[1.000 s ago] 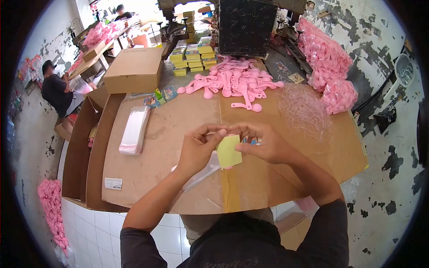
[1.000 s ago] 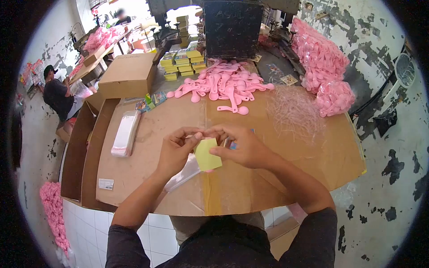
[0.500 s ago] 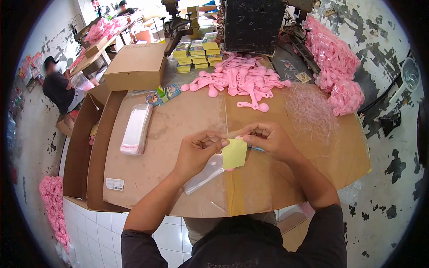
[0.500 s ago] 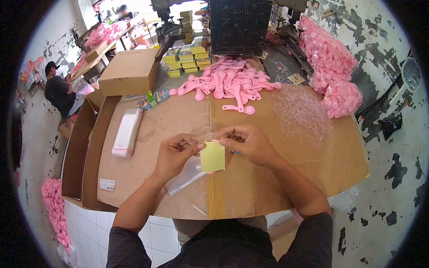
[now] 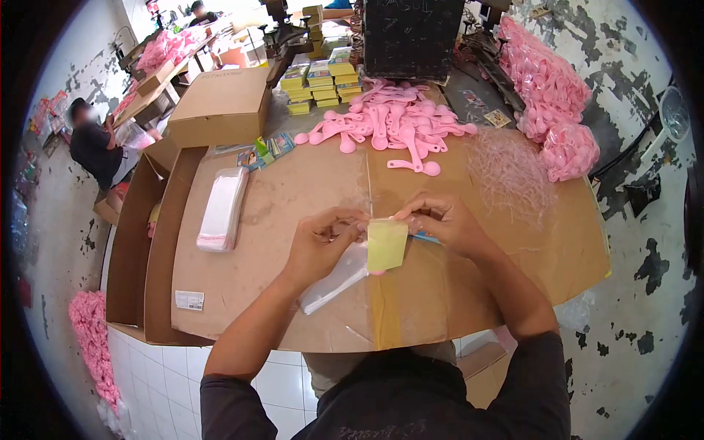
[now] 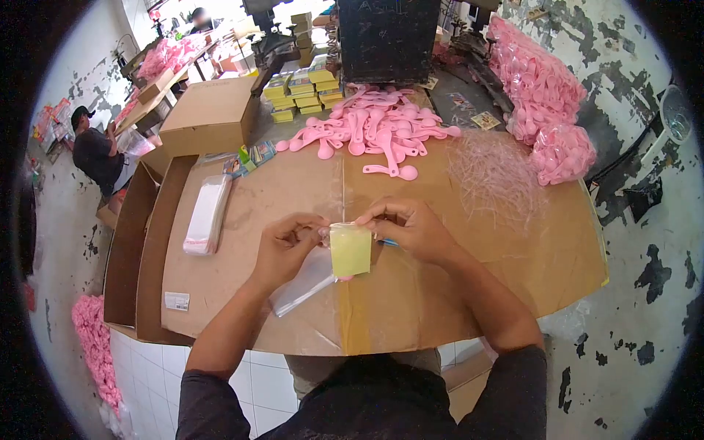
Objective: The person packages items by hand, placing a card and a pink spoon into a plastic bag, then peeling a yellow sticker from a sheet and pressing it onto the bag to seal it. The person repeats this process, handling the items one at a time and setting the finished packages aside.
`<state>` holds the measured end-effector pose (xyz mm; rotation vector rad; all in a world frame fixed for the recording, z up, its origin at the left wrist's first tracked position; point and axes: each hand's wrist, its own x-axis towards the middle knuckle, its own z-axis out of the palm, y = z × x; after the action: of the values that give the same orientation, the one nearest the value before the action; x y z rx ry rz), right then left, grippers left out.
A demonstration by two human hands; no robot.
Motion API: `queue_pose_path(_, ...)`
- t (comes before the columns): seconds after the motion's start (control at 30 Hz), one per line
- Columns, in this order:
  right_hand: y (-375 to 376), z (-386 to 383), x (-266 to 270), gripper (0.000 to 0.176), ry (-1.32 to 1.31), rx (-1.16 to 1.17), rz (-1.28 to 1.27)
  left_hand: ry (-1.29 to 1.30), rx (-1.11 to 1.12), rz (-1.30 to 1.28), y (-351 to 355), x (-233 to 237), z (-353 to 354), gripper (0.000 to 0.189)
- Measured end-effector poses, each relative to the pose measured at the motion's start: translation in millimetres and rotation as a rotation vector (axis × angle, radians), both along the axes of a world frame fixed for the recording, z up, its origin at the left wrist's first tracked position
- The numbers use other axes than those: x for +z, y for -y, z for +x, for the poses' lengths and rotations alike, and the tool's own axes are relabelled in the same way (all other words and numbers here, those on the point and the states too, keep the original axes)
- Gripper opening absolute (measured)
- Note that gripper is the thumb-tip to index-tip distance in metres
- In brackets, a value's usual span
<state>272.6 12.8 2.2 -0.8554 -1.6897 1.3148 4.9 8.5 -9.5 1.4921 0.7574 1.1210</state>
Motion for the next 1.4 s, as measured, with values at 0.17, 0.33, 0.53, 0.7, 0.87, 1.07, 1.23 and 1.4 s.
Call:
queue_pose_path(0.17,-2,6,2,0.020,0.172,-0.005,0.166,-0.035,-0.014,-0.013,-2,-1,-1,0.016)
queue_pose_path(0.33,0,5,2,0.020,0.039,-0.003,-0.006,-0.062,-0.013,-0.043,-7,-7,-3,0.014)
queue_pose_path(0.53,4,-1,3,0.018,0.163,-0.037,0.171,-0.081,0.014,-0.137,-3,-2,0,0.013)
queue_pose_path(0.7,1,1,-5,0.019,0.163,-0.034,0.110,-0.022,0.015,-0.167,-5,-3,2,0.019)
queue_pose_path(0.87,0,0,-8,0.021,0.079,0.022,0.063,-0.030,0.028,-0.188,-5,-2,2,0.023)
queue_pose_path(1.07,0,1,-6,0.021,0.083,0.030,0.008,-0.001,0.023,-0.169,-4,-3,3,0.022)
queue_pose_path(1.23,2,-1,-7,0.033,0.014,0.043,-0.028,-0.009,0.039,-0.165,-2,-1,4,0.022)
queue_pose_path(1.4,14,-14,0,0.049,-0.008,0.120,-0.103,-0.004,0.053,-0.117,-2,-1,3,0.023)
